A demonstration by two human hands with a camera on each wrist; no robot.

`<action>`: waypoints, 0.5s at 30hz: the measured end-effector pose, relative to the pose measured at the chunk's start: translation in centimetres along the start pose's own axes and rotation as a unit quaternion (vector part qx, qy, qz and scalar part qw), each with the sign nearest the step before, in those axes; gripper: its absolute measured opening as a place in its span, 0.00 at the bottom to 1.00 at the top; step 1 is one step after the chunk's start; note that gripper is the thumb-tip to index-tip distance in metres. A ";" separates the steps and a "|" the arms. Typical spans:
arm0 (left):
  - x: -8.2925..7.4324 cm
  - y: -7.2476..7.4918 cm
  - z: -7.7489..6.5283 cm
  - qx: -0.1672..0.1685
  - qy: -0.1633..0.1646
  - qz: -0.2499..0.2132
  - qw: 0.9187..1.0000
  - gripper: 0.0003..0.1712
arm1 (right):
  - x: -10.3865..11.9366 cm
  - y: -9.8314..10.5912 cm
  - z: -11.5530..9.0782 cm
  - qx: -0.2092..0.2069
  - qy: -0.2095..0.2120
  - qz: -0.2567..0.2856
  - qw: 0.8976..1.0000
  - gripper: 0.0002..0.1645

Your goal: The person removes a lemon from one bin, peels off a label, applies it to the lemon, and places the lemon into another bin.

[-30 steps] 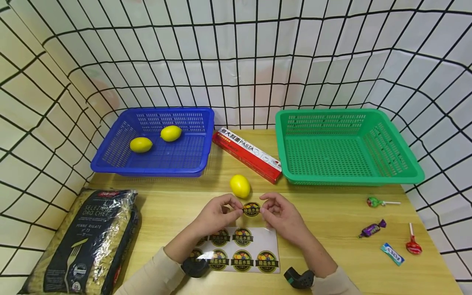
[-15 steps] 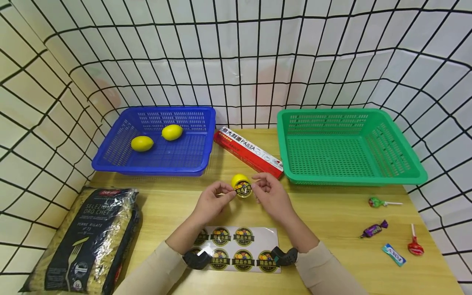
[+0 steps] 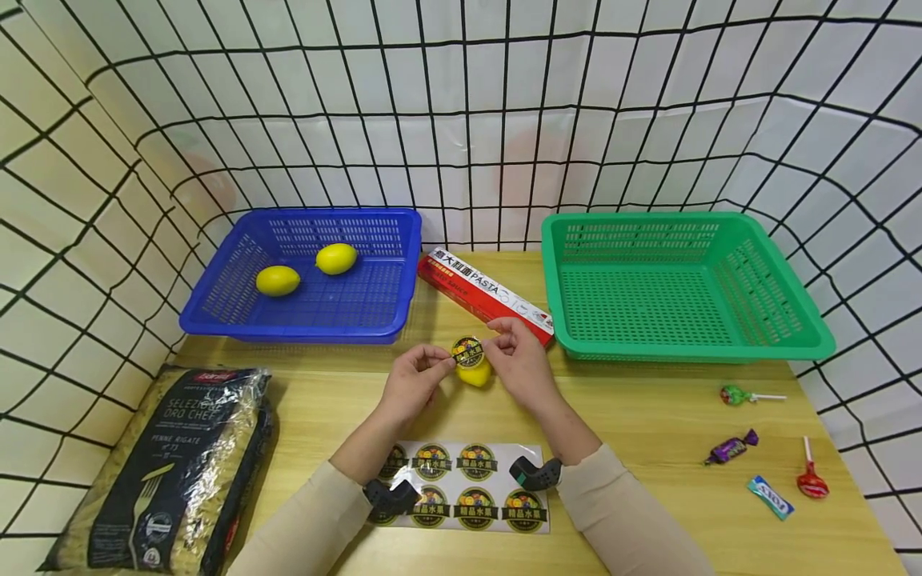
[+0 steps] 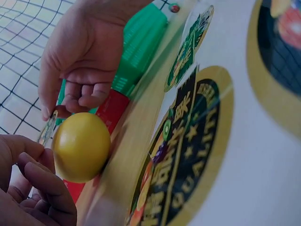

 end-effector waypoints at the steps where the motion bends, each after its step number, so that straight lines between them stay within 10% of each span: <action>1: 0.0 0.0 0.0 -0.001 0.002 -0.001 1.000 0.13 | 0.0 0.0 0.0 -0.001 0.002 -0.004 1.000 0.20; 15: 0.3 0.1 0.2 -0.008 0.016 -0.015 1.000 0.11 | 0.1 -0.2 0.1 0.002 0.009 -0.040 0.999 0.13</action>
Point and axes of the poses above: each hand's wrist, its own z-axis towards the middle knuckle, its own y-axis out of the back of the hand, x = y × z, the point moved 6 cm from there along z, towards the middle knuckle, and after that the axes turned 3 degrees about -x, right-handed, at the moved point
